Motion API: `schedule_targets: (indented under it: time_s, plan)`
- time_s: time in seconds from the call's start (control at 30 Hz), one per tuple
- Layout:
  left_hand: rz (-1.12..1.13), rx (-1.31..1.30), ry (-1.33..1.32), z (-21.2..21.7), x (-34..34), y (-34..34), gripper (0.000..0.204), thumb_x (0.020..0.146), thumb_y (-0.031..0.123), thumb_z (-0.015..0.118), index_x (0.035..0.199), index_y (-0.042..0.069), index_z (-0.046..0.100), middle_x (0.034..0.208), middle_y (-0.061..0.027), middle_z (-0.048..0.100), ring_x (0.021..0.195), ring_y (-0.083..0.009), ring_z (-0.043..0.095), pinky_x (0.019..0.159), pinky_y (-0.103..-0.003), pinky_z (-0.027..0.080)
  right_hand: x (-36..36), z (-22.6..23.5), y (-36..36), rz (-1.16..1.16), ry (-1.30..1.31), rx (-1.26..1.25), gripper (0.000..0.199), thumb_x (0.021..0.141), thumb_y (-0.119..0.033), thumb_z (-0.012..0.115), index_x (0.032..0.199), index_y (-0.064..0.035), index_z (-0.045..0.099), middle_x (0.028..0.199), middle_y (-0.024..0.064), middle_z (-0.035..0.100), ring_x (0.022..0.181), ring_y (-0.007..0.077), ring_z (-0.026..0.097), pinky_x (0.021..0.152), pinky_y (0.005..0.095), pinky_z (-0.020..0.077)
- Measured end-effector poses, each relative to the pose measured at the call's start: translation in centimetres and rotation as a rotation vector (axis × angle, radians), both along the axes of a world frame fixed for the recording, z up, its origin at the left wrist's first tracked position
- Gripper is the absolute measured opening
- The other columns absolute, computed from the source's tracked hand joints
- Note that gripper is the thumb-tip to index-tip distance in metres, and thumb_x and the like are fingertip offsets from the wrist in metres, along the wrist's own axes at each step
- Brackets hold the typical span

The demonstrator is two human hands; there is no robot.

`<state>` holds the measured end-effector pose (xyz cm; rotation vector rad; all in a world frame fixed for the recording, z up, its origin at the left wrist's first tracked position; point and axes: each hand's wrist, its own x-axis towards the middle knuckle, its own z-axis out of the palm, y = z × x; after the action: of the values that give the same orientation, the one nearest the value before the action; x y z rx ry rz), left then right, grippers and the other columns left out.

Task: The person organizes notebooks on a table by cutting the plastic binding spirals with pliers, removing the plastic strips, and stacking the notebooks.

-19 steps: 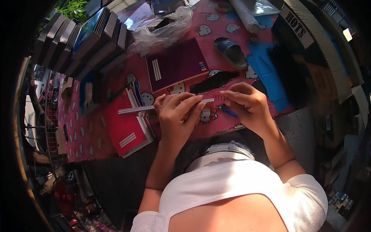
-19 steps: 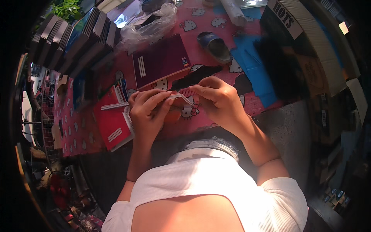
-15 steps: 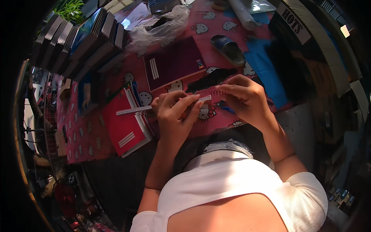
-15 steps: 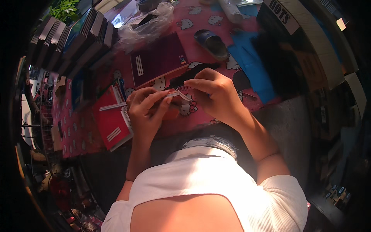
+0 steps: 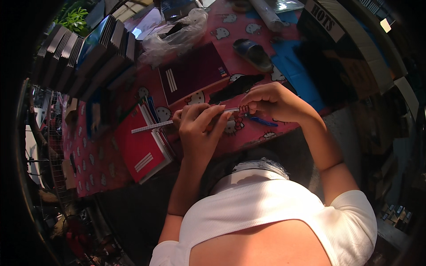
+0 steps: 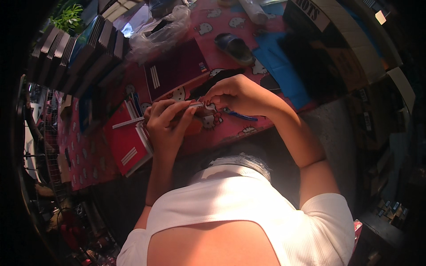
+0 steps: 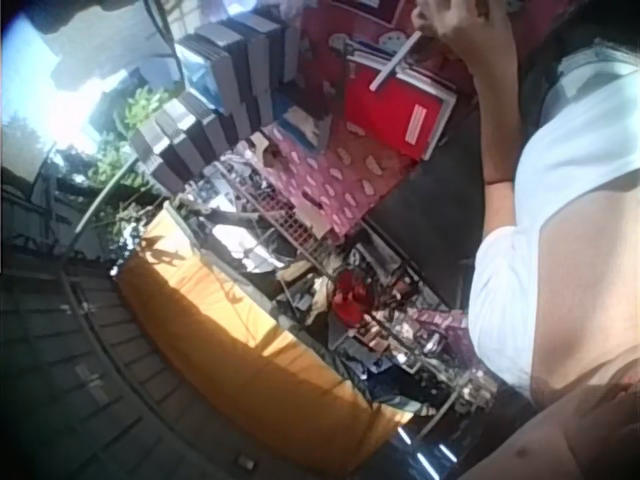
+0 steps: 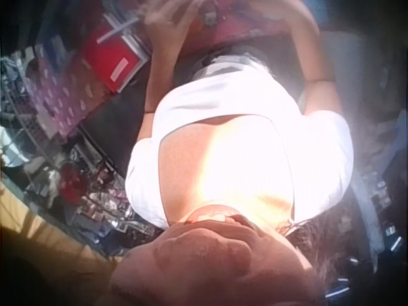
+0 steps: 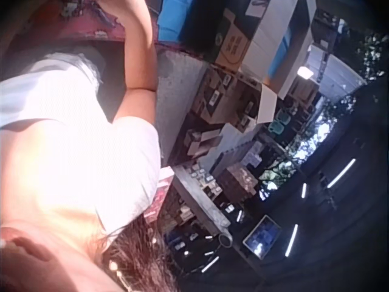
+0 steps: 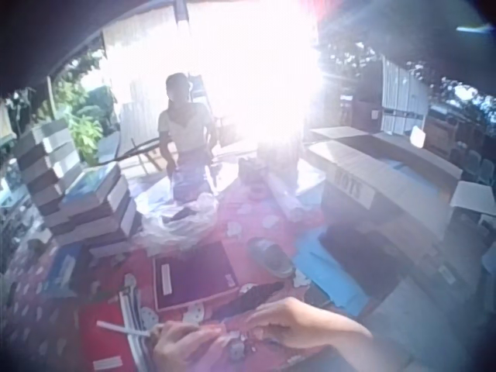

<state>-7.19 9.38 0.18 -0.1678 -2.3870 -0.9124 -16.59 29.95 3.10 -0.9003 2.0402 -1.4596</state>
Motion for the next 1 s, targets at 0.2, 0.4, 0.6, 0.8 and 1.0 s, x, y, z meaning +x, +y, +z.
schedule_targets:
  time_s: [0.2,0.4,0.6,0.8,1.0]
  plan:
    - [0.102,-0.213,0.004,0.9,0.0,-0.2,0.023,0.07,0.024,0.08,0.089,0.014,0.072,0.085,-0.0011,0.065,0.087,-0.018,0.06,0.095,-0.043,0.03,2.7,-0.7,-1.1,-0.284,0.52,-0.098,0.032,0.076,-0.007,0.072,0.105,-0.0041,0.06,0.084,0.0101,0.064,0.073,0.0264,0.065,0.065,0.0337,0.05]
    - [0.091,-0.197,-0.017,0.6,0.3,-0.5,0.023,0.068,0.022,0.082,0.086,0.012,0.072,0.086,-0.0008,0.068,0.091,-0.0182,0.062,0.102,-0.044,0.029,2.8,-0.3,-1.8,-0.151,0.759,0.078,0.034,0.072,-0.004,0.072,0.105,-0.0051,0.061,0.09,0.0111,0.061,0.075,0.0301,0.064,0.061,0.0361,0.0503]
    - [0.103,-0.189,-0.011,0.4,0.3,-0.5,0.022,0.067,0.021,0.082,0.085,0.012,0.073,0.084,-0.0011,0.068,0.089,-0.0179,0.063,0.102,-0.045,0.029,2.6,-0.9,-2.4,-0.178,0.792,0.051,0.026,0.076,-0.011,0.072,0.099,-0.0047,0.061,0.083,0.0111,0.057,0.07,0.0288,0.061,0.057,0.0344,0.049]
    - [0.122,-0.188,-0.009,-0.2,0.5,-0.7,0.023,0.067,0.02,0.081,0.088,0.015,0.072,0.086,0.0024,0.068,0.088,-0.0169,0.06,0.101,-0.047,0.028,2.5,0.3,-3.4,-0.131,0.873,0.229,0.015,0.079,-0.013,0.07,0.085,-0.0057,0.058,0.079,0.0087,0.058,0.073,0.0287,0.062,0.058,0.0366,0.0495]
    - [0.09,-0.145,0.046,-0.2,1.3,-0.6,0.027,0.069,0.022,0.08,0.093,0.015,0.071,0.089,0.0033,0.069,0.089,-0.0156,0.061,0.099,-0.044,0.029,-14.9,-5.1,-2.8,-0.265,0.662,0.981,0.054,0.085,-0.056,0.058,0.085,-0.0034,0.069,0.077,0.0171,0.066,0.079,0.034,0.068,0.068,0.0388,0.0535]
